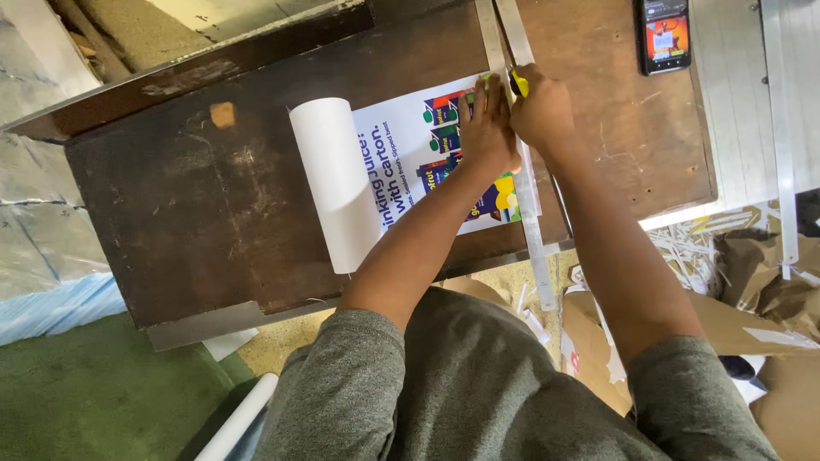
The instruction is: Cutting printed paper sheets using a metal ruler and a utility knife
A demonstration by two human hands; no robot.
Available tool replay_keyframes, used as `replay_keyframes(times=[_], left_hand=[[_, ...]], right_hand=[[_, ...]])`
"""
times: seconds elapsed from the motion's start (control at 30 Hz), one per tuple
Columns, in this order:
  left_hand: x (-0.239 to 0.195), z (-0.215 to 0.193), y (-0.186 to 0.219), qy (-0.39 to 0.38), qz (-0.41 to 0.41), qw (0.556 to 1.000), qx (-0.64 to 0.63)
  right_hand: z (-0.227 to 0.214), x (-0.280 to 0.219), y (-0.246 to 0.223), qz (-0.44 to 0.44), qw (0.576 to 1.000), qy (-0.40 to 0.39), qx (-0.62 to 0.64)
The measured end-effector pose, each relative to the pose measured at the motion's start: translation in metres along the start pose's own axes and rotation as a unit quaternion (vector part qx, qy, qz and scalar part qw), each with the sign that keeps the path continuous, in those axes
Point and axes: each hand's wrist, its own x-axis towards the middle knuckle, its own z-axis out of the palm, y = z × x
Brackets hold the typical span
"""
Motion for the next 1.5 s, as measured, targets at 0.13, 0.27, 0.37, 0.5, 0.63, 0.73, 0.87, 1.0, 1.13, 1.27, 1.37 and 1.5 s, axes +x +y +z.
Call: replay_keyframes(times=[0.13, 0.27, 0.37, 0.5, 0.63, 0.73, 0.87, 1.0, 1.13, 1.27, 1.37, 1.5], left_hand=[[0.001, 0.001, 0.000, 0.002, -0.003, 1.000, 0.021], [0.002, 0.004, -0.002, -0.001, 0.002, 1.000, 0.004], [0.004, 0.010, -0.002, 0.046, 0.005, 0.999, 0.005], [0.001, -0.003, -0.004, 0.004, 0.004, 1.000, -0.018], [0.012, 0.026, -0.006, 0.091, 0.012, 0.995, -0.027], [0.004, 0.010, -0.007, 0.063, 0.018, 0.998, -0.021], [-0.002, -0.004, -0.007, 0.035, 0.012, 0.999, -0.012], [-0.004, -0.007, -0.005, 0.028, 0.014, 0.999, -0.016], [-0.002, -0.007, -0.004, 0.032, 0.008, 0.999, -0.008], [-0.002, -0.014, 0.000, 0.016, 0.001, 1.000, -0.002], [-0.001, -0.016, 0.002, -0.007, -0.005, 1.000, 0.001], [0.000, -0.012, 0.004, 0.022, -0.011, 1.000, 0.013]], right_hand=[[0.002, 0.000, -0.002, 0.007, 1.000, 0.001, -0.013], [-0.003, -0.009, -0.005, 0.023, 0.999, -0.010, -0.028], [-0.007, -0.025, -0.008, 0.030, 1.000, -0.009, 0.000], [-0.009, -0.049, -0.006, 0.003, 1.000, 0.019, -0.004], [-0.020, -0.074, -0.010, 0.043, 0.999, -0.021, 0.001], [-0.024, -0.093, -0.011, 0.026, 1.000, -0.016, 0.000], [-0.041, -0.117, -0.024, 0.044, 0.998, -0.040, -0.019], [-0.046, -0.145, -0.026, 0.047, 0.998, -0.047, -0.018], [-0.055, -0.171, -0.029, 0.093, 0.991, -0.091, -0.025], [-0.069, -0.196, -0.040, 0.112, 0.989, -0.096, -0.007], [-0.079, -0.214, -0.046, 0.143, 0.981, -0.130, -0.004], [-0.083, -0.240, -0.046, 0.142, 0.980, -0.137, -0.014]])
